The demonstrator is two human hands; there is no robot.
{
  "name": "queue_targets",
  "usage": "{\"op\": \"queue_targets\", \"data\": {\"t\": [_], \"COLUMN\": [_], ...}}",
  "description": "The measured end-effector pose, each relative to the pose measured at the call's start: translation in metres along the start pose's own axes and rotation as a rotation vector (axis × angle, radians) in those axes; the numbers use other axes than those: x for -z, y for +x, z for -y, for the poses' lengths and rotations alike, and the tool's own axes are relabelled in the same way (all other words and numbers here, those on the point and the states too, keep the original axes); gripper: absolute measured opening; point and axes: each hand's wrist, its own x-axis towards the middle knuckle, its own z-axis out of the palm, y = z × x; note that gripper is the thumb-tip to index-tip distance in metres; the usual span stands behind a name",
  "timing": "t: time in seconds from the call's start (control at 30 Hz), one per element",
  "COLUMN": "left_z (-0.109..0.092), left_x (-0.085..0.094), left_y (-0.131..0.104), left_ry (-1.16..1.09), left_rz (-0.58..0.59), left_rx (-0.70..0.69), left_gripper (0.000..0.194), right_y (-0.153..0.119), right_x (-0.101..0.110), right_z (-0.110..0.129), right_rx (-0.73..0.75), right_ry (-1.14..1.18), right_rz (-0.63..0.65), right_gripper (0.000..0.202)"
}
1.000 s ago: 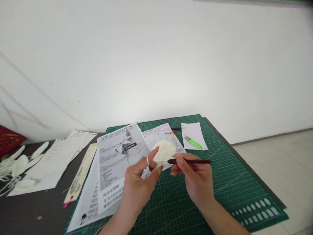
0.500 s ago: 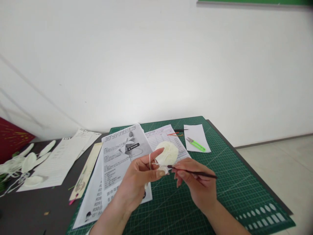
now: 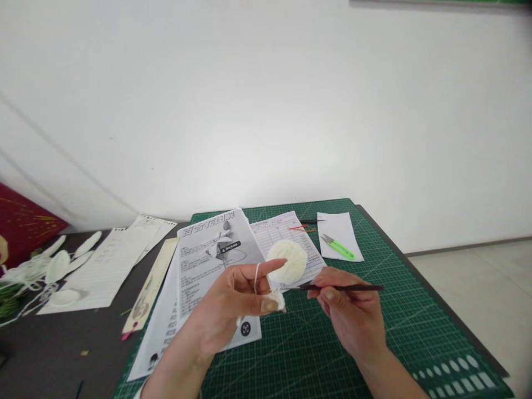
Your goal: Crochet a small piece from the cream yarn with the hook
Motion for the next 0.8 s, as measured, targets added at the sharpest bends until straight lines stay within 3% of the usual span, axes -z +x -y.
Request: {"op": "queue_targets", "data": {"t": [0.33,0.8], "left_z": [-0.001,-0.005], "left_x": [0.003,0.003], "left_y": [0.000,0.000], "left_ry": [-0.017,0.021], "left_rz": [0.053,0.125], "left_rx": [0.060,0.112], "left_gripper": [0.048,0.047], "right_y": [0.001,0.010], "right_x": [0.004,0.012], "right_z": [0.000,0.011], "right_rx": [-0.035,0.128], "right_ry": [0.045,-0.028], "right_rz": [0.041,0.238], "right_gripper": [0.007,0.007]}}
